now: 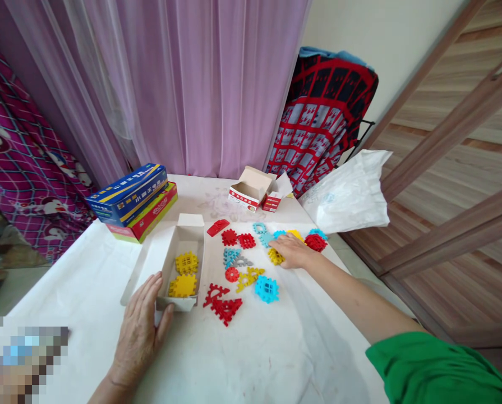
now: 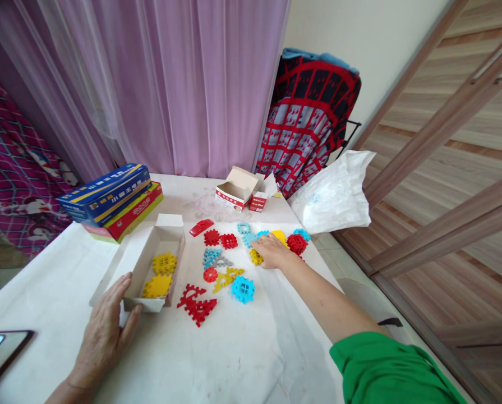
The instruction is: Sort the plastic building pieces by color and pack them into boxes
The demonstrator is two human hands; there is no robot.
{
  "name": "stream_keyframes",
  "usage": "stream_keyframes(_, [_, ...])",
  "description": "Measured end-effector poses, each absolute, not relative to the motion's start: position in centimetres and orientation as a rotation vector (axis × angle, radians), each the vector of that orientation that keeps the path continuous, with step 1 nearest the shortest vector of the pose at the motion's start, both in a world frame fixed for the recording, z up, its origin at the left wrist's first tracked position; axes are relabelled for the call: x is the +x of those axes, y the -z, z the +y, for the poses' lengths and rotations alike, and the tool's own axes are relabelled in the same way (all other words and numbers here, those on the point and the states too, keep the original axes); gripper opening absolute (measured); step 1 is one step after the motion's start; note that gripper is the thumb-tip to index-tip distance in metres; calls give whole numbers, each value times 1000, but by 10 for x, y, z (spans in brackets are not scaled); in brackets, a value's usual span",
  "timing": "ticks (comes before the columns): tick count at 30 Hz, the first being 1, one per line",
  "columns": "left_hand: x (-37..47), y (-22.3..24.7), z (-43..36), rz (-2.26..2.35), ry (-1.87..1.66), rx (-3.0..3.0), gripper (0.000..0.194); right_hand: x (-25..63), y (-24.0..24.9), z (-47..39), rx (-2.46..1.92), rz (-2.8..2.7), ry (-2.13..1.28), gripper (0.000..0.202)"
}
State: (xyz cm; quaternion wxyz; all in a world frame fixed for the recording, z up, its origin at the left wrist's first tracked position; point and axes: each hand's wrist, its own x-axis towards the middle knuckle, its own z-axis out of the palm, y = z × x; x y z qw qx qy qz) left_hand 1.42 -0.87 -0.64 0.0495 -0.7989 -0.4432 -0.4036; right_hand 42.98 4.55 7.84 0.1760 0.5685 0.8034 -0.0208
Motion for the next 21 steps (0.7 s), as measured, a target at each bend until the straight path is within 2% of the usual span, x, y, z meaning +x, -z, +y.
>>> stream_keyframes(6, [15,4,-11,-1348,1216,-2422,65,430,-78,43,1661,2252,23,58])
stream_keyframes(10, [16,4,-13,-1391,1223,-2408,64,408,-102,49,1733,2369,-48,68])
stream_keyframes(16, [17,3,-14,-1394,1238,-2405,66,306,-151,77,1700,2651,-116,70])
stream_keyframes(21, [17,1,-16,-1378,1254,-2403,67,232,-155,104,1511,2753,-142,63])
